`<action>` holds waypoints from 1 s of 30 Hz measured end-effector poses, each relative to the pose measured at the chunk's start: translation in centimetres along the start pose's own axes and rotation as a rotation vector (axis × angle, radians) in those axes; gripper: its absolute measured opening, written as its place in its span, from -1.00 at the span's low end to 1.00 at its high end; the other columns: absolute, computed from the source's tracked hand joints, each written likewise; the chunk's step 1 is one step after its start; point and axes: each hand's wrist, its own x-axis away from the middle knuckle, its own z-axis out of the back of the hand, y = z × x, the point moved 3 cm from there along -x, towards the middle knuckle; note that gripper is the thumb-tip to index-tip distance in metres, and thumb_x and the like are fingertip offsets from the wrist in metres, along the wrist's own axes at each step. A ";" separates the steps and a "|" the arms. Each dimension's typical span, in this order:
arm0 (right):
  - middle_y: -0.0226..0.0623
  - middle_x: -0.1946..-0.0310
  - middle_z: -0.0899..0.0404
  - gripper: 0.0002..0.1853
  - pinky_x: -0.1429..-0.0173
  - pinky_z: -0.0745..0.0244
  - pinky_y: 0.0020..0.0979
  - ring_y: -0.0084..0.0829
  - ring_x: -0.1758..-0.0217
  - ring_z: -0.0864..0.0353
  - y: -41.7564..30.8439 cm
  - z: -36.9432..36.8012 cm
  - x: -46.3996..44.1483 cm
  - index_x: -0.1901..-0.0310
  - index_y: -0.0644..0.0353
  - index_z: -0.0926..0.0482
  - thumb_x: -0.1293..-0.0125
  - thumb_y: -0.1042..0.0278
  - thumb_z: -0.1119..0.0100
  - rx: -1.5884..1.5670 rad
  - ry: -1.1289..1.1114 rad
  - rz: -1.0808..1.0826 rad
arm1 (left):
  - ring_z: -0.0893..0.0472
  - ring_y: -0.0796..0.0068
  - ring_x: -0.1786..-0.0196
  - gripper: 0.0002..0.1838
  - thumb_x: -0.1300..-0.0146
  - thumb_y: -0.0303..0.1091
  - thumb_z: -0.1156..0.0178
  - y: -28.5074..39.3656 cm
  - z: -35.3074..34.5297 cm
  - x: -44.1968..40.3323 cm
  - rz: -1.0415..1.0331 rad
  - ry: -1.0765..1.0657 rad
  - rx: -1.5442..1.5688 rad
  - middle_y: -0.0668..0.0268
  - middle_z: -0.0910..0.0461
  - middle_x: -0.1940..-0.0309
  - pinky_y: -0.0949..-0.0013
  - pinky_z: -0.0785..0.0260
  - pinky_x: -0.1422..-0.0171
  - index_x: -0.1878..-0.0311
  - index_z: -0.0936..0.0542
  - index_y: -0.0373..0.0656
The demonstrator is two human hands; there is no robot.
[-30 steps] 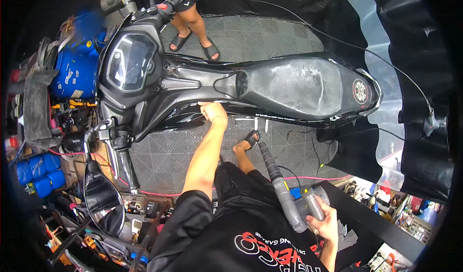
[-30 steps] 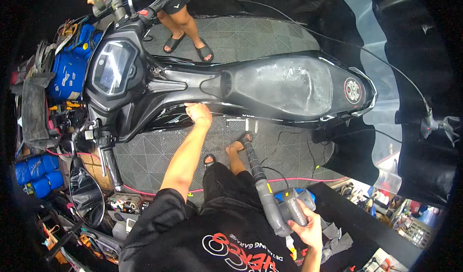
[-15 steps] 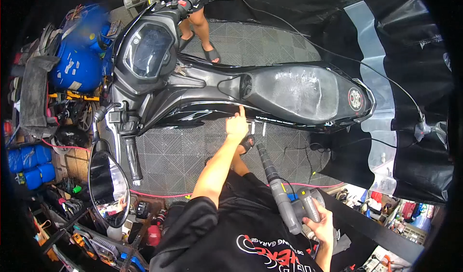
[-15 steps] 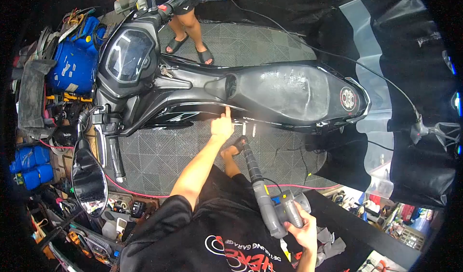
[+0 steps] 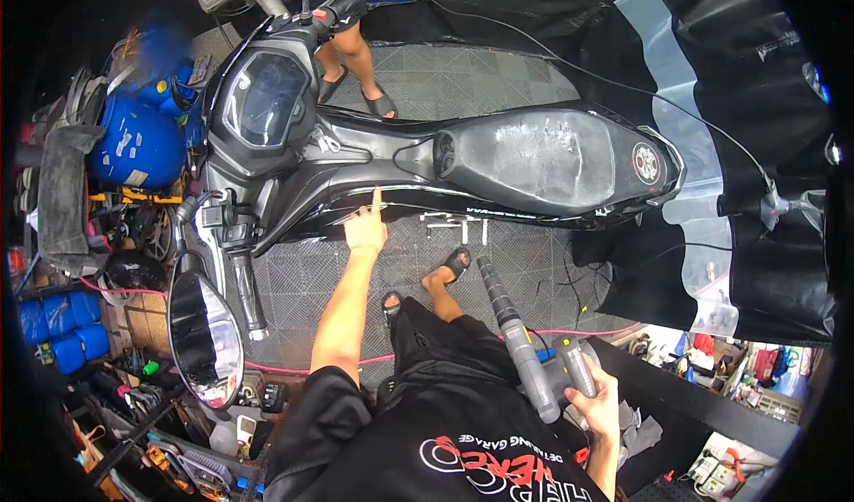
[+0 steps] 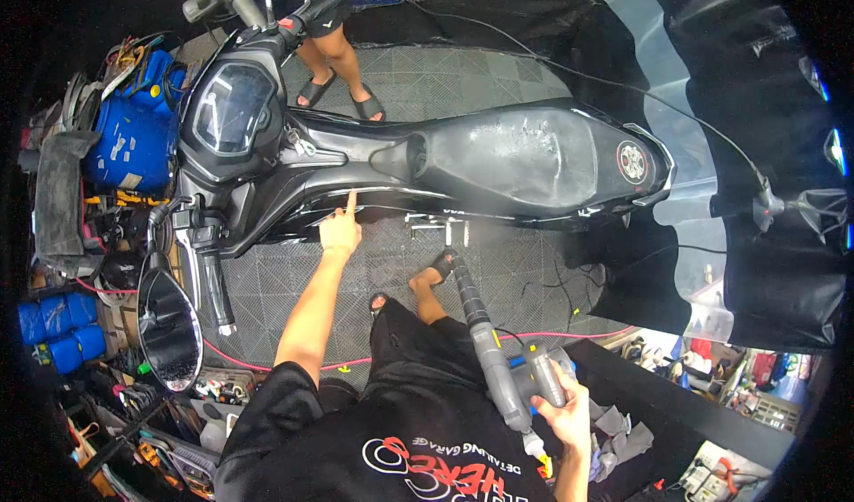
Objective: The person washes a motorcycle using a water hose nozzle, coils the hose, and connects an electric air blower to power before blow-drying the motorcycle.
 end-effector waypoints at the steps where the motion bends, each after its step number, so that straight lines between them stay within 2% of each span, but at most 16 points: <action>1: -0.21 -0.15 -0.68 -0.22 -0.40 -0.37 -0.40 -0.47 -0.20 -0.59 0.0 -0.1 0.1 -0.35 0.49 -0.47 -0.01 0.64 -0.47 -0.002 0.002 -0.003 | -0.76 0.05 0.10 -0.01 -0.26 -0.13 -0.28 0.0 -0.1 0.4 0.053 0.016 0.075 0.06 -0.67 0.03 0.03 -0.62 -0.02 -0.68 0.01 0.03; 3: -0.19 -0.18 -0.66 -0.22 -0.42 -0.34 -0.40 -0.46 -0.24 -0.57 0.7 0.0 -0.1 -0.36 0.48 -0.47 -0.01 0.62 -0.47 -0.009 -0.026 0.009 | -0.75 0.04 0.09 -0.02 -0.26 -0.08 -0.29 0.0 -0.2 1.8 0.162 0.048 0.224 0.03 -0.67 0.00 0.05 -0.62 -0.01 -0.66 -0.04 -0.11; 4: -0.19 -0.19 -0.65 -0.22 -0.43 -0.34 -0.40 -0.46 -0.25 -0.57 1.1 0.0 -0.1 -0.36 0.48 -0.47 -0.02 0.62 -0.47 -0.008 -0.039 0.023 | -0.75 -0.07 0.09 -0.07 -0.30 -0.09 -0.25 0.0 0.0 3.3 0.144 0.044 0.285 -0.07 -0.67 0.01 -0.03 -0.62 -0.05 -0.60 -0.05 -0.27; 8: -0.18 -0.21 -0.64 -0.22 -0.47 -0.29 -0.38 -0.43 -0.30 -0.53 -0.5 -1.2 -0.3 -0.39 0.48 -0.44 -0.06 0.56 -0.48 -0.090 0.002 -0.034 | -0.70 -0.27 -0.01 -0.34 -0.32 -0.09 -0.24 -0.4 -3.0 11.1 0.191 -0.125 0.469 -0.21 -0.66 -0.01 -0.17 -0.54 -0.16 -0.40 -0.30 -0.15; 10: -0.24 -0.11 -0.65 -0.23 -0.13 -0.42 -0.45 -0.55 0.00 -0.57 -0.7 -2.0 -1.3 -0.41 0.42 -0.43 -0.12 0.54 -0.47 -0.089 -0.010 -0.009 | -0.68 -0.27 -0.06 -0.45 -0.32 -0.11 -0.26 -1.9 -5.4 15.8 0.291 -0.187 0.593 -0.18 -0.69 0.00 -0.17 -0.52 -0.18 -0.27 -0.41 -0.17; 11: -0.27 -0.05 -0.66 -0.24 0.03 -0.48 -0.49 -0.60 0.15 -0.58 -0.8 -2.4 -1.9 -0.43 0.39 -0.42 -0.14 0.53 -0.46 -0.089 -0.016 0.004 | -0.70 -0.21 -0.05 -0.50 -0.33 -0.14 -0.26 -2.6 -5.5 18.6 0.337 -0.168 0.656 -0.14 -0.70 0.04 -0.14 -0.53 -0.12 -0.23 -0.46 -0.19; 13: -0.35 0.05 -0.66 -0.26 0.38 -0.41 -0.57 -0.72 0.42 -0.49 -1.9 -4.9 -2.8 -0.44 0.32 -0.43 -0.18 0.53 -0.43 -0.117 -0.037 -0.030 | -0.71 -0.21 0.01 -0.63 -0.33 -0.15 -0.29 -4.7 -7.6 23.1 0.472 -0.173 0.633 -0.08 -0.73 0.15 -0.12 -0.54 -0.08 -0.05 -0.53 -0.18; 15: -0.45 0.22 -0.62 -0.31 0.62 -0.09 -0.59 -0.81 0.63 -0.23 -2.8 -8.2 -4.1 -0.43 0.25 -0.46 -0.22 0.54 -0.40 -0.135 -0.021 0.132 | -0.72 -0.17 0.02 -0.69 -0.34 -0.12 -0.30 -7.1 -9.2 27.5 0.514 -0.148 0.652 -0.02 -0.75 0.15 -0.11 -0.55 -0.07 0.05 -0.60 -0.16; 16: -0.48 0.28 -0.61 -0.33 0.60 -0.15 -0.59 -0.78 0.64 -0.26 -3.0 -9.2 -4.5 -0.42 0.25 -0.47 -0.25 0.52 -0.40 -0.103 -0.061 0.113 | -0.73 -0.12 0.03 -0.66 -0.34 -0.06 -0.31 -8.3 -9.6 29.7 0.466 -0.056 0.675 0.01 -0.75 0.18 -0.09 -0.56 -0.07 0.08 -0.65 -0.16; 17: -0.49 0.35 -0.58 -0.32 0.60 -0.16 -0.59 -0.78 0.64 -0.26 -3.7 -10.6 -4.6 -0.42 0.25 -0.46 -0.24 0.51 -0.42 -0.105 -0.083 0.130 | -0.72 -0.13 0.03 -0.62 -0.36 0.01 -0.28 -8.9 -7.7 31.3 0.513 -0.086 0.682 0.03 -0.76 0.25 -0.08 -0.55 -0.07 0.20 -0.70 -0.17; 19: -0.50 0.41 -0.55 -0.32 0.59 -0.17 -0.58 -0.76 0.64 -0.28 -4.8 -12.7 -4.6 -0.43 0.24 -0.46 -0.24 0.50 -0.42 -0.135 -0.190 0.101 | -0.76 0.03 0.22 -0.53 -0.40 0.07 -0.22 -11.0 -7.3 33.6 0.544 -0.127 0.687 0.05 -0.72 0.43 0.03 -0.55 0.08 0.34 -0.71 -0.20; 22: -0.51 0.47 -0.50 -0.33 0.59 -0.20 -0.57 -0.72 0.66 -0.28 -5.9 -15.6 -4.3 -0.44 0.24 -0.46 -0.28 0.47 -0.40 -0.246 -0.329 0.083 | -0.67 0.34 0.43 -0.46 -0.49 0.09 -0.15 -13.1 -6.1 35.0 0.532 -0.127 0.938 0.16 -0.65 0.57 0.20 -0.47 0.25 0.41 -0.69 -0.23; 25: -0.53 0.51 -0.45 -0.35 0.60 -0.22 -0.56 -0.72 0.66 -0.27 -6.1 -17.9 -4.0 -0.43 0.23 -0.45 -0.30 0.48 -0.37 -0.319 -0.377 0.079 | -0.52 0.56 0.51 -0.41 -0.55 0.09 -0.07 -12.3 -2.2 34.4 0.483 0.044 1.179 0.29 -0.59 0.61 0.33 -0.39 0.33 0.43 -0.67 -0.24; 26: -0.53 0.55 -0.41 -0.42 0.60 -0.26 -0.55 -0.71 0.66 -0.29 -6.0 -18.4 -3.7 -0.40 0.23 -0.49 -0.33 0.48 -0.35 -0.346 -0.372 0.092 | -0.57 0.55 0.42 -0.43 -0.59 0.06 -0.04 -12.0 -1.1 34.0 0.479 0.015 1.296 0.35 -0.65 0.50 0.36 -0.42 0.26 0.36 -0.69 -0.25; 29: -0.50 0.54 -0.43 -0.51 0.60 -0.29 -0.55 -0.69 0.65 -0.32 -4.7 -19.3 -3.2 -0.32 0.23 -0.54 -0.36 0.48 -0.33 -0.529 -0.321 0.060 | -0.61 0.54 0.21 -0.51 -0.57 0.03 -0.07 -9.7 1.0 32.0 0.327 0.022 1.580 0.32 -0.72 0.26 0.37 -0.43 0.12 0.09 -0.72 -0.26; 30: -0.48 0.53 -0.44 -0.60 0.59 -0.33 -0.54 -0.66 0.66 -0.33 -4.5 -19.3 -2.9 -0.24 0.22 -0.57 -0.38 0.48 -0.31 -0.569 -0.252 0.049 | -0.61 0.48 0.05 -0.53 -0.56 0.02 -0.09 -8.2 2.7 31.5 0.206 0.024 1.626 0.27 -0.71 0.10 0.34 -0.44 -0.04 -0.07 -0.68 -0.25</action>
